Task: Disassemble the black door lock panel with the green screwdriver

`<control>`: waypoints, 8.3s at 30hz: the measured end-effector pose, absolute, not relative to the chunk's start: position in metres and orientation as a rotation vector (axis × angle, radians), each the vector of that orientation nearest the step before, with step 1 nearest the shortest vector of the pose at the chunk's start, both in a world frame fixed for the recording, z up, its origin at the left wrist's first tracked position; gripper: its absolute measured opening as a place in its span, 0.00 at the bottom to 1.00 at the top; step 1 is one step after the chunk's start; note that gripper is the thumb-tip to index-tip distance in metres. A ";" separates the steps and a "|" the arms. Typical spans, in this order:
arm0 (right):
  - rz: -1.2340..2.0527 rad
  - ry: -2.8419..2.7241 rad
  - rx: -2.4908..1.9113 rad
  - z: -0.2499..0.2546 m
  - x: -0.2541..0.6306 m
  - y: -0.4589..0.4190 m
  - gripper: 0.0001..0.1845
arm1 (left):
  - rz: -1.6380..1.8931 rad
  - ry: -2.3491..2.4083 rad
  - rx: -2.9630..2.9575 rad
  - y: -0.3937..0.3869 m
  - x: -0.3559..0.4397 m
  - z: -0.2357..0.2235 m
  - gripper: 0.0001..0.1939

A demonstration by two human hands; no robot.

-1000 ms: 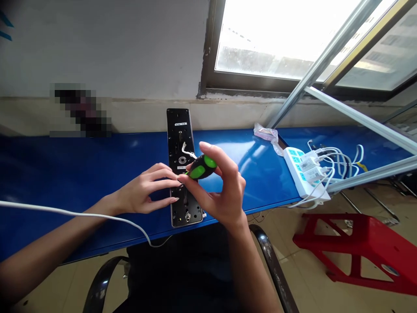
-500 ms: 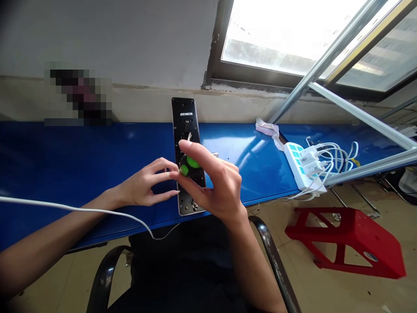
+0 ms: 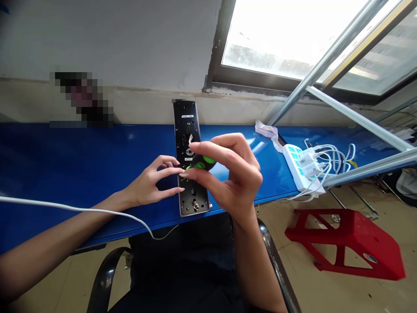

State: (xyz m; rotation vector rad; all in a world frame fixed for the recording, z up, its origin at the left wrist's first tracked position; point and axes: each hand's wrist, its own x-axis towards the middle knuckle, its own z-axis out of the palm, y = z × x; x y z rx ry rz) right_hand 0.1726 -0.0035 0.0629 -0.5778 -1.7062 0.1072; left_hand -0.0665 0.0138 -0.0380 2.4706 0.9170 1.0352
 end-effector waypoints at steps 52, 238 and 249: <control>0.115 -1.770 -0.598 0.071 0.174 -0.002 0.15 | 1.028 0.787 2.475 0.018 -0.068 -0.042 0.20; 0.178 -1.332 -0.769 0.041 0.189 0.032 0.26 | 1.466 0.985 2.572 0.034 -0.031 -0.014 0.04; 0.011 -1.277 -0.815 0.044 0.195 0.031 0.28 | 1.297 1.120 2.609 0.026 -0.017 -0.021 0.17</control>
